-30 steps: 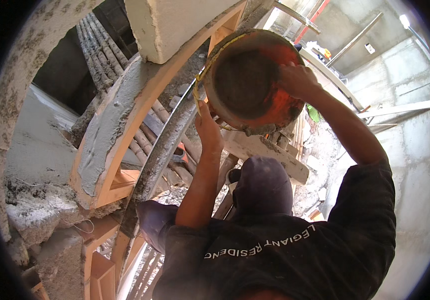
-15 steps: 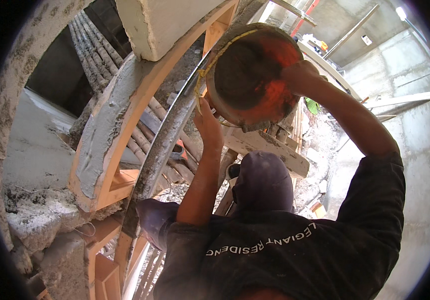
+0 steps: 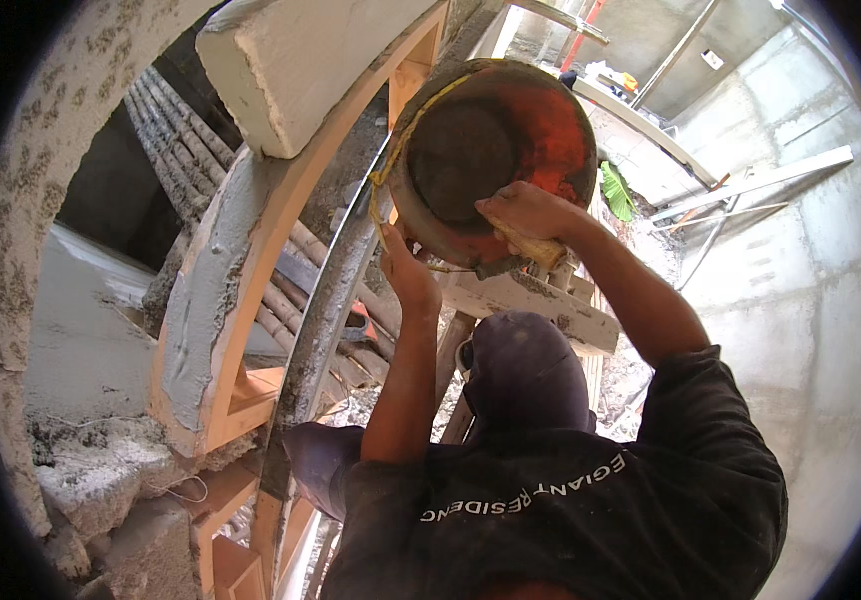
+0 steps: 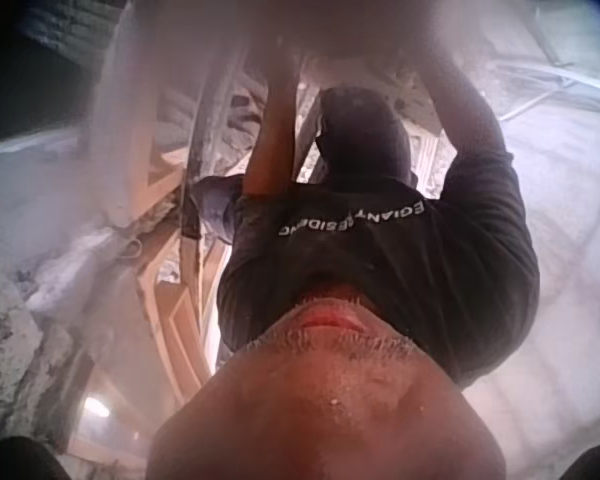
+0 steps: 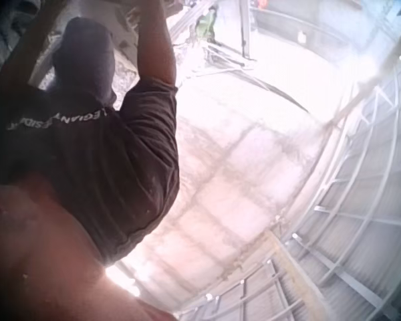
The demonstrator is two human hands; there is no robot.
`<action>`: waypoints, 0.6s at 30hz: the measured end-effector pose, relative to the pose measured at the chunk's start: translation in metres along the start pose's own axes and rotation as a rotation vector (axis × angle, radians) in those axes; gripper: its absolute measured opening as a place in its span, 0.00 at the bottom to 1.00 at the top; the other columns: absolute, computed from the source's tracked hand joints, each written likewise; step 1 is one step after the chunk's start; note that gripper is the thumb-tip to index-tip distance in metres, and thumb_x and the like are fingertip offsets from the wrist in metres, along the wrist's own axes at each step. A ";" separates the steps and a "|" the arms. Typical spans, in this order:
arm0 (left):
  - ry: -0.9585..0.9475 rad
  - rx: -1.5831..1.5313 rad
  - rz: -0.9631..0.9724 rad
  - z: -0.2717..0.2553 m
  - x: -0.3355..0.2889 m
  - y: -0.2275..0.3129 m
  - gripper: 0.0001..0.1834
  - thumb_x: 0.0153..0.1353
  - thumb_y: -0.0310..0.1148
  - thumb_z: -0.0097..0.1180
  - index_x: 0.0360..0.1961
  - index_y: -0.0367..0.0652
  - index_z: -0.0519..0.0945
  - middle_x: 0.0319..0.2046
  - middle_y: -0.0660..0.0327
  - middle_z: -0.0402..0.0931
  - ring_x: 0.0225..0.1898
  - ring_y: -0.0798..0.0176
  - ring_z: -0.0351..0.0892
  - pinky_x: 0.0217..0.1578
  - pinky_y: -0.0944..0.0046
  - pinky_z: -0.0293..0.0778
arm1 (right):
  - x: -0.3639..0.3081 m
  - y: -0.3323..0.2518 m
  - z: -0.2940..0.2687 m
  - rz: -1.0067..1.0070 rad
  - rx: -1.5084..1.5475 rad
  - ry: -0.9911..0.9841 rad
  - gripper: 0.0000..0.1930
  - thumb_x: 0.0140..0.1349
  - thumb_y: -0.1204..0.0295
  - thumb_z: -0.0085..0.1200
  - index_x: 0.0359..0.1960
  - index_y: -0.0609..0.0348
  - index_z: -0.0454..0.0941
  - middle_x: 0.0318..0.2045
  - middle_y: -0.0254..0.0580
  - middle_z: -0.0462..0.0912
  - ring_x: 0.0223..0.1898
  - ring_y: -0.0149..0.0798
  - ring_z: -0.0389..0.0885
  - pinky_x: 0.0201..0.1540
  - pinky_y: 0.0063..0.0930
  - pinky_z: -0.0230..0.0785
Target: The person applies mortar to a curved wooden form using a trowel and then places stone tiles onto the mortar, pressing them into position. The person repeats this process, applying mortar and setting tiles along the curved structure.
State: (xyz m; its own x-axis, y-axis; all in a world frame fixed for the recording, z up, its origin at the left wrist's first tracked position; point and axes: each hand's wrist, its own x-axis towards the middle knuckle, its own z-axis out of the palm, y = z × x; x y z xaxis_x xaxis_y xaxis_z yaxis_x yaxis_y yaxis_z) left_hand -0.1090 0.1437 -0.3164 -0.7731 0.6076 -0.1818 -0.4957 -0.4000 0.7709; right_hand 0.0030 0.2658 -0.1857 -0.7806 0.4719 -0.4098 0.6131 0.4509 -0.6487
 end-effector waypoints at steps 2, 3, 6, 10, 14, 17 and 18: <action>0.020 -0.008 -0.005 0.010 -0.005 0.006 0.28 0.68 0.52 0.34 0.49 0.36 0.74 0.41 0.59 0.73 0.43 0.66 0.71 0.43 0.62 0.70 | -0.004 0.001 0.004 0.150 0.226 0.088 0.22 0.63 0.53 0.48 0.29 0.63 0.75 0.22 0.39 0.77 0.18 0.32 0.77 0.22 0.27 0.70; 0.022 -0.015 -0.024 0.014 -0.005 0.005 0.28 0.68 0.52 0.34 0.48 0.36 0.74 0.41 0.58 0.73 0.43 0.66 0.71 0.43 0.62 0.70 | -0.005 0.001 0.004 0.229 0.323 0.135 0.20 0.63 0.54 0.48 0.29 0.62 0.74 0.21 0.37 0.75 0.16 0.31 0.75 0.20 0.25 0.69; 0.058 -0.033 -0.062 0.013 -0.003 0.006 0.29 0.68 0.53 0.34 0.47 0.36 0.74 0.41 0.58 0.74 0.41 0.65 0.72 0.42 0.61 0.70 | -0.017 0.000 -0.006 0.267 0.424 0.156 0.18 0.63 0.56 0.49 0.32 0.61 0.75 0.21 0.34 0.74 0.16 0.29 0.74 0.19 0.24 0.68; 0.070 -0.053 -0.105 0.004 0.008 0.005 0.30 0.68 0.54 0.34 0.46 0.36 0.74 0.37 0.58 0.74 0.38 0.64 0.73 0.40 0.62 0.71 | -0.043 0.002 -0.023 0.135 0.249 0.190 0.16 0.63 0.58 0.49 0.39 0.60 0.75 0.21 0.33 0.74 0.16 0.26 0.72 0.17 0.20 0.66; 0.166 -0.116 -0.157 -0.001 0.015 -0.005 0.30 0.67 0.56 0.36 0.42 0.36 0.75 0.30 0.60 0.73 0.31 0.65 0.73 0.33 0.63 0.71 | -0.077 -0.040 -0.038 0.075 0.269 0.139 0.16 0.63 0.61 0.48 0.40 0.63 0.75 0.23 0.35 0.76 0.19 0.26 0.74 0.21 0.20 0.67; 0.157 -0.107 -0.153 -0.002 0.011 -0.005 0.29 0.66 0.56 0.38 0.37 0.37 0.75 0.26 0.63 0.70 0.26 0.67 0.70 0.28 0.65 0.68 | -0.073 -0.082 -0.036 -0.060 0.252 0.080 0.16 0.63 0.63 0.47 0.42 0.65 0.75 0.23 0.35 0.75 0.19 0.25 0.73 0.21 0.19 0.67; 0.154 -0.110 -0.152 0.000 0.008 -0.004 0.28 0.66 0.55 0.38 0.36 0.37 0.75 0.25 0.63 0.70 0.25 0.68 0.69 0.27 0.66 0.67 | -0.070 -0.099 -0.031 -0.091 0.232 0.066 0.16 0.63 0.63 0.47 0.42 0.65 0.75 0.23 0.35 0.75 0.19 0.25 0.73 0.21 0.19 0.67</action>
State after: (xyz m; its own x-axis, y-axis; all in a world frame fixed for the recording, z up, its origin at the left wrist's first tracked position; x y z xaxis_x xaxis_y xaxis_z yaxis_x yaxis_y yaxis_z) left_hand -0.1135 0.1504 -0.3211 -0.7332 0.5581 -0.3885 -0.6447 -0.3889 0.6580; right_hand 0.0012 0.2115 -0.0729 -0.8170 0.4895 -0.3049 0.4904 0.3115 -0.8139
